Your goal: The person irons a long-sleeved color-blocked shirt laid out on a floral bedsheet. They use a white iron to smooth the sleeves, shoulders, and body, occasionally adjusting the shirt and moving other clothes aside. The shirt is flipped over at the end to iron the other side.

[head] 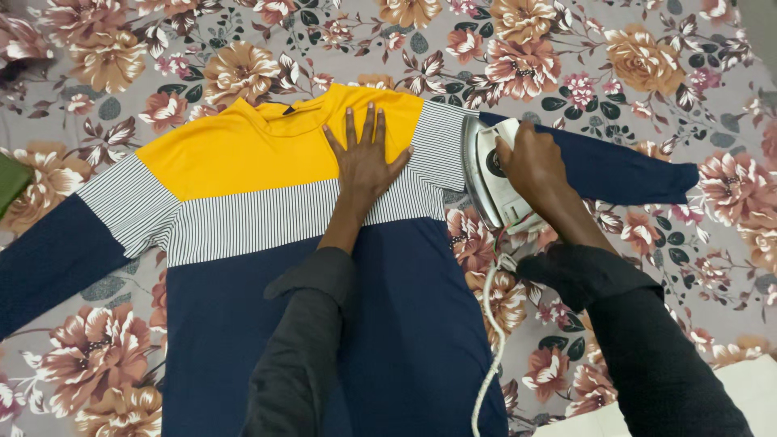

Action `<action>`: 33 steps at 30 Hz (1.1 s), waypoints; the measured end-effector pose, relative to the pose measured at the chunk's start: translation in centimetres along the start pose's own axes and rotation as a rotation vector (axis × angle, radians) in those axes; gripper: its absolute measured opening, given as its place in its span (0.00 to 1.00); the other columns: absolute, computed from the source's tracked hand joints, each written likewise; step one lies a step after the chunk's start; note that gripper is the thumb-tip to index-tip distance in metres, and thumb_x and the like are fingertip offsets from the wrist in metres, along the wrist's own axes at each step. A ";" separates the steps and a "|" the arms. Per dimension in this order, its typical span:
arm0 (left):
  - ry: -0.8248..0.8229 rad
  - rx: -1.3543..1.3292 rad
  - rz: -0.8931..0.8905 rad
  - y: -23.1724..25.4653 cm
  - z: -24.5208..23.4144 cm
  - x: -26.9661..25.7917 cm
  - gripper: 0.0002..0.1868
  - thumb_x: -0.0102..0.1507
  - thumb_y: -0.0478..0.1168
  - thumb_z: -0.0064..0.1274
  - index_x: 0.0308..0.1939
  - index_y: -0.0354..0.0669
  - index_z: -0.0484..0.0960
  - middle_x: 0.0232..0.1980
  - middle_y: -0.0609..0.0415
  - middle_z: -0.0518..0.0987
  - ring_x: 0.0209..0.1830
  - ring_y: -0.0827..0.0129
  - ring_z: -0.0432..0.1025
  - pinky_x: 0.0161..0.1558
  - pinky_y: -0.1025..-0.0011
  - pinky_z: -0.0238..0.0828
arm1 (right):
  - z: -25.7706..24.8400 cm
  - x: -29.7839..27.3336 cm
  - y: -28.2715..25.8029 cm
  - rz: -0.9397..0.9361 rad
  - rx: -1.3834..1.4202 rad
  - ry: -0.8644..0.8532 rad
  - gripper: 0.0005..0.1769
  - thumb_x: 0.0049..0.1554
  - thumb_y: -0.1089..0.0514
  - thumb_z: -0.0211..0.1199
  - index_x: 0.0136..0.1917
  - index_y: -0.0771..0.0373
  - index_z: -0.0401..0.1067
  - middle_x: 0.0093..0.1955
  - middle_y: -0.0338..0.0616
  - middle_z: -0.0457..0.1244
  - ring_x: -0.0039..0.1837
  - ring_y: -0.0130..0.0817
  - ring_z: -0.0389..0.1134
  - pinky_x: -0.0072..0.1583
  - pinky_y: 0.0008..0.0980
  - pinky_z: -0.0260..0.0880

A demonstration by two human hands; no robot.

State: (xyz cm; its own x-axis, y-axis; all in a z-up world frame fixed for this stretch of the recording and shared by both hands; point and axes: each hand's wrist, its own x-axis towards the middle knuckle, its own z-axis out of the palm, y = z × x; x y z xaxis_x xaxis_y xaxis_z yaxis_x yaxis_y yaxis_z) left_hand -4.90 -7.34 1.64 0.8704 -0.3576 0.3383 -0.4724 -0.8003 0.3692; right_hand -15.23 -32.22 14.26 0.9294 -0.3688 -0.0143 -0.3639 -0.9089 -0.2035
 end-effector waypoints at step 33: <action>-0.007 -0.006 0.022 -0.2 0.4 -0.2 0.50 0.66 0.73 0.38 0.79 0.38 0.58 0.83 0.46 0.54 0.83 0.40 0.36 0.69 0.26 0.13 | -1.0 -2.5 7.5 0.158 -0.039 0.071 0.28 0.64 0.45 0.62 0.56 0.77 0.65 0.50 0.78 0.65 0.52 0.75 0.69 0.51 0.61 0.71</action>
State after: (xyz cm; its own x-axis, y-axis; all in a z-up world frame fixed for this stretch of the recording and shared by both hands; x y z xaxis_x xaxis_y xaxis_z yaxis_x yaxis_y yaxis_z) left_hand -4.92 -7.28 1.11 0.8608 -0.3782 0.3405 -0.4921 -0.7894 0.3670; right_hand -20.38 -38.30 13.73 0.8544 -0.5189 0.0268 -0.5081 -0.8451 -0.1662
